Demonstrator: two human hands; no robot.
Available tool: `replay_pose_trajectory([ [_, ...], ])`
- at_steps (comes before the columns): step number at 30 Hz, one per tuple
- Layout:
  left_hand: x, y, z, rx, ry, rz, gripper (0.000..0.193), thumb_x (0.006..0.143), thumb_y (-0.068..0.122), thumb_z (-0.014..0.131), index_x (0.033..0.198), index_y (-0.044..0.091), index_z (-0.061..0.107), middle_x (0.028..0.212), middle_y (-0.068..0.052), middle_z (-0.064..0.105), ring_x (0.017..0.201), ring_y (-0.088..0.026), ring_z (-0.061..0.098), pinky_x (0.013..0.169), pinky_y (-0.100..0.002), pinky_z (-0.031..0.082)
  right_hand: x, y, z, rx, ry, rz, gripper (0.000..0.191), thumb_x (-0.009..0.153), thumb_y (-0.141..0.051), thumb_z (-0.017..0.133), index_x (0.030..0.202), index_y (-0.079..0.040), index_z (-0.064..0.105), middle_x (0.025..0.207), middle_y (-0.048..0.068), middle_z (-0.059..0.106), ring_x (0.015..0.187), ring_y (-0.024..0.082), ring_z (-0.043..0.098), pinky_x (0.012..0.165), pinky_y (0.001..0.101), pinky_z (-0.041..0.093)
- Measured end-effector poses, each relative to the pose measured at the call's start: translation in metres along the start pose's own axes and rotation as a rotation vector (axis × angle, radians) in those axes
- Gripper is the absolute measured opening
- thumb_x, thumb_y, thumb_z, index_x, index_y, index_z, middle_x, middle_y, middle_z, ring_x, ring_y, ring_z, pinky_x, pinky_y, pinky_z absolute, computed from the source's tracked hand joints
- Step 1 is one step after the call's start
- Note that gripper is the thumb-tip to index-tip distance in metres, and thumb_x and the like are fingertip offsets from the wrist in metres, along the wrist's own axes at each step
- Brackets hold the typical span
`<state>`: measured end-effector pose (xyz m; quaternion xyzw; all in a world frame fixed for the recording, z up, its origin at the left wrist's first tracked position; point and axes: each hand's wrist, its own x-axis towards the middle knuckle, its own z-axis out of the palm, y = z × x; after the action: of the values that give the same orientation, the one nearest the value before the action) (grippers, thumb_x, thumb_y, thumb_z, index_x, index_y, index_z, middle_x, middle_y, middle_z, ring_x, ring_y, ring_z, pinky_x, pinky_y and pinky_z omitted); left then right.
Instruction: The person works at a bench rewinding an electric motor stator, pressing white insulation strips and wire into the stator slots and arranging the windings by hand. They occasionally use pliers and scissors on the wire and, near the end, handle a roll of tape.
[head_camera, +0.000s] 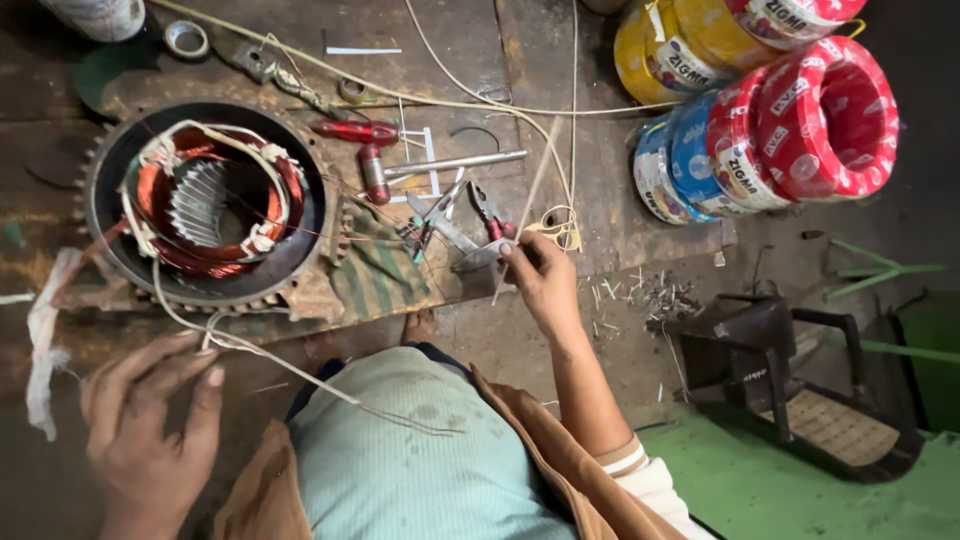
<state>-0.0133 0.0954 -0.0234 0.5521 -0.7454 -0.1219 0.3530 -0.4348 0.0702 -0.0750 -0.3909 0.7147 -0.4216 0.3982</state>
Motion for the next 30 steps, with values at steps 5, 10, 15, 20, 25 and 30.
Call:
replay_pose_trajectory([
  [5,-0.031,0.018,0.012,0.019,0.027,-0.096,0.014,0.106,0.013,0.077,0.118,0.013,0.071,0.13,0.0,0.068,0.119,-0.021,0.06,0.107,-0.034,0.044,0.031,0.013,-0.01,-0.098,-0.011,-0.051,0.029,0.095,-0.015,0.068,0.122,-0.003,0.068,0.078,0.001,0.069,0.067,0.008,0.062,0.06,0.0276,0.053],
  [10,-0.064,0.023,0.023,0.094,0.022,-0.132,0.015,0.101,0.015,0.077,0.115,0.012,0.071,0.131,-0.001,0.069,0.117,-0.021,0.061,0.104,-0.034,0.043,0.064,0.029,-0.03,-0.438,0.034,-0.258,0.033,0.095,-0.026,0.073,0.122,-0.006,0.071,0.088,0.015,0.076,0.08,0.025,0.076,0.072,0.0373,0.057],
  [15,-0.11,0.033,0.034,0.174,0.052,-0.248,0.016,0.1,0.015,0.076,0.116,0.012,0.072,0.131,-0.003,0.07,0.117,-0.02,0.061,0.106,-0.033,0.044,0.101,0.031,-0.047,-0.747,0.105,-0.329,0.031,0.091,-0.025,0.068,0.118,-0.011,0.074,0.095,0.02,0.076,0.089,0.039,0.073,0.079,0.0456,0.056],
  [20,-0.127,0.063,0.035,0.135,0.091,-0.367,0.014,0.103,0.018,0.077,0.114,0.011,0.072,0.129,-0.004,0.069,0.118,-0.024,0.061,0.109,-0.034,0.047,0.121,0.032,-0.052,-0.663,0.047,-0.307,0.03,0.097,-0.034,0.07,0.115,-0.011,0.074,0.099,0.02,0.075,0.092,0.035,0.074,0.081,0.0419,0.057],
  [25,-0.106,0.082,0.016,0.165,0.077,-0.447,0.021,0.095,0.015,0.074,0.115,0.009,0.072,0.128,-0.009,0.068,0.122,-0.03,0.063,0.107,-0.041,0.048,0.116,0.027,-0.062,-0.61,0.084,-0.411,0.029,0.098,-0.03,0.069,0.118,-0.009,0.076,0.107,0.016,0.076,0.098,0.029,0.075,0.085,0.0383,0.056],
  [30,-0.087,0.073,-0.006,0.118,0.146,-0.387,0.02,0.089,0.016,0.073,0.108,0.01,0.072,0.121,-0.011,0.066,0.113,-0.034,0.062,0.097,-0.045,0.049,0.064,0.014,-0.03,-0.383,-0.072,-0.397,0.023,0.102,-0.022,0.07,0.119,-0.007,0.074,0.102,0.013,0.077,0.092,0.016,0.071,0.084,0.031,0.055],
])
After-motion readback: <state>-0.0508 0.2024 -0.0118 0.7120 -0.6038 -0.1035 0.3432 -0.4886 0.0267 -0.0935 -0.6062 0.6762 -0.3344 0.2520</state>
